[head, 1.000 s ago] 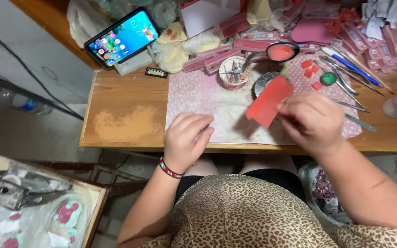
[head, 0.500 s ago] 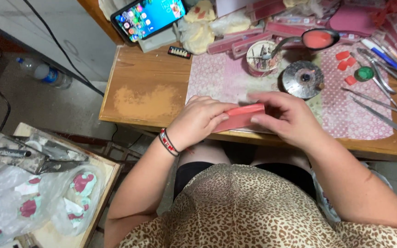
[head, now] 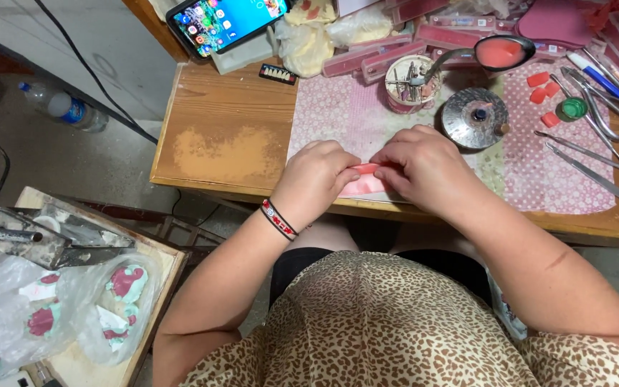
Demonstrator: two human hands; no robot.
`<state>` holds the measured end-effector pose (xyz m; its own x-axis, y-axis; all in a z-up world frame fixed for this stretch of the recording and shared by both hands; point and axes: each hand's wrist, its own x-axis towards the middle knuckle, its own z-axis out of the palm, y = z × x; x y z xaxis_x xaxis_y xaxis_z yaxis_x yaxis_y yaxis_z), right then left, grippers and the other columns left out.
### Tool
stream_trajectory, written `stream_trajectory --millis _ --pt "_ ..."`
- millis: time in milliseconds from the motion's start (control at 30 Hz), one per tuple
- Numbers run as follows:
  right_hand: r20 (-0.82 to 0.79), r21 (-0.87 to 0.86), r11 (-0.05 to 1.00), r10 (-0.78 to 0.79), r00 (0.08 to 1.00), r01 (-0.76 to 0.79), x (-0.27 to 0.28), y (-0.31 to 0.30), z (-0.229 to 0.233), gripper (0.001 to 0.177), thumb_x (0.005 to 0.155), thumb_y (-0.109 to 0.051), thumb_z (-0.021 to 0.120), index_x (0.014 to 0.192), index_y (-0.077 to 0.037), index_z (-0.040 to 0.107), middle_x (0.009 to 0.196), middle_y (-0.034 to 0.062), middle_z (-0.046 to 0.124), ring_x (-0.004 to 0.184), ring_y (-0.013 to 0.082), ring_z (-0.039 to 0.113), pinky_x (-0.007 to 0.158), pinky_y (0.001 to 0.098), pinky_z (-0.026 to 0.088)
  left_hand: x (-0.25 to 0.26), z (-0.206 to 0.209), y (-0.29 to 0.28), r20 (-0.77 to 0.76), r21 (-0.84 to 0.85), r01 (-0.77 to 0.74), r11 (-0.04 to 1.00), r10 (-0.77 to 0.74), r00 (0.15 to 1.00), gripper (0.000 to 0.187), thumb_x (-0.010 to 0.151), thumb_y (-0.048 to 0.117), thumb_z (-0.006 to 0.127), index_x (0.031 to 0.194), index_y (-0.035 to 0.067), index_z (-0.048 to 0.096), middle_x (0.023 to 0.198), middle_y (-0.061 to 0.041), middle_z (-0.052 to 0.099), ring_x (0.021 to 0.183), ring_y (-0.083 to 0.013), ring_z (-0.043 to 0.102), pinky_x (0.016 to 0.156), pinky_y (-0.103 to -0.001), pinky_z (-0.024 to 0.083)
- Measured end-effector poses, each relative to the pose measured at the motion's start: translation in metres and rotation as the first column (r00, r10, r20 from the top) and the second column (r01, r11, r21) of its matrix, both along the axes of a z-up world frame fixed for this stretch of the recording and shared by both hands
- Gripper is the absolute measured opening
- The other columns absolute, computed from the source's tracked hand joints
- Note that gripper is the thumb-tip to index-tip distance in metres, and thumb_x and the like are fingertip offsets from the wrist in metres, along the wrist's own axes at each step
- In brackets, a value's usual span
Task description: Applying and shaping red dental wax strips onto a plaster dental model at a laboratory bench.
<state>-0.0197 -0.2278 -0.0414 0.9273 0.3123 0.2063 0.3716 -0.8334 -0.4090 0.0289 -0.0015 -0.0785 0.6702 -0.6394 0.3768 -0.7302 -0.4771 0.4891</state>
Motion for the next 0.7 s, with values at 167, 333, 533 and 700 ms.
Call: stream_trajectory --millis 167,333,533,700 --pt "0.032 -0.074 0.997 -0.003 0.999 0.006 0.003 0.001 -0.008 0.013 0.076 -0.020 0.084 0.085 -0.015 0.077 0.083 0.0019 0.070 0.087 0.0259 0.068 0.079 0.0387 0.056 -0.004 -0.011 -0.001 0.200 0.011 0.016 1.000 -0.018 0.980 0.012 0.096 0.029 0.071 0.095 0.017 0.072 0.082 0.001 0.058 0.085 -0.0237 0.065 0.076 -0.037 0.055" --pt "0.134 -0.157 0.988 0.007 0.991 0.014 -0.009 -0.002 -0.013 0.010 0.076 -0.021 0.084 0.080 -0.019 0.075 0.079 -0.0020 0.064 0.084 0.0214 0.065 0.076 0.0334 0.055 -0.009 -0.003 0.005 0.429 0.053 0.060 0.997 -0.077 0.900 0.009 0.101 0.023 0.067 0.098 0.015 0.070 0.085 0.001 0.057 0.088 -0.0202 0.063 0.074 -0.034 0.054" --pt "0.411 -0.179 0.984 0.091 0.907 -0.017 -0.031 0.001 -0.006 0.017 0.100 -0.020 0.071 0.084 -0.016 0.071 0.082 0.0005 0.062 0.086 0.0214 0.064 0.073 0.0327 0.056 -0.017 0.009 0.010 0.593 -0.018 0.122 0.992 -0.087 0.800 0.007 0.103 0.014 0.068 0.100 0.009 0.072 0.089 -0.003 0.059 0.088 -0.0220 0.063 0.074 -0.034 0.054" --pt "0.464 -0.175 0.982 0.151 0.873 -0.077 -0.036 -0.003 -0.021 0.015 0.101 -0.014 0.065 0.089 -0.013 0.073 0.090 0.0020 0.066 0.094 0.0241 0.066 0.080 0.0366 0.056 -0.023 0.009 0.015 0.590 -0.002 0.131 0.991 -0.105 0.801 0.009 0.104 0.016 0.067 0.106 0.008 0.071 0.094 -0.003 0.059 0.091 -0.0227 0.063 0.075 -0.034 0.055"
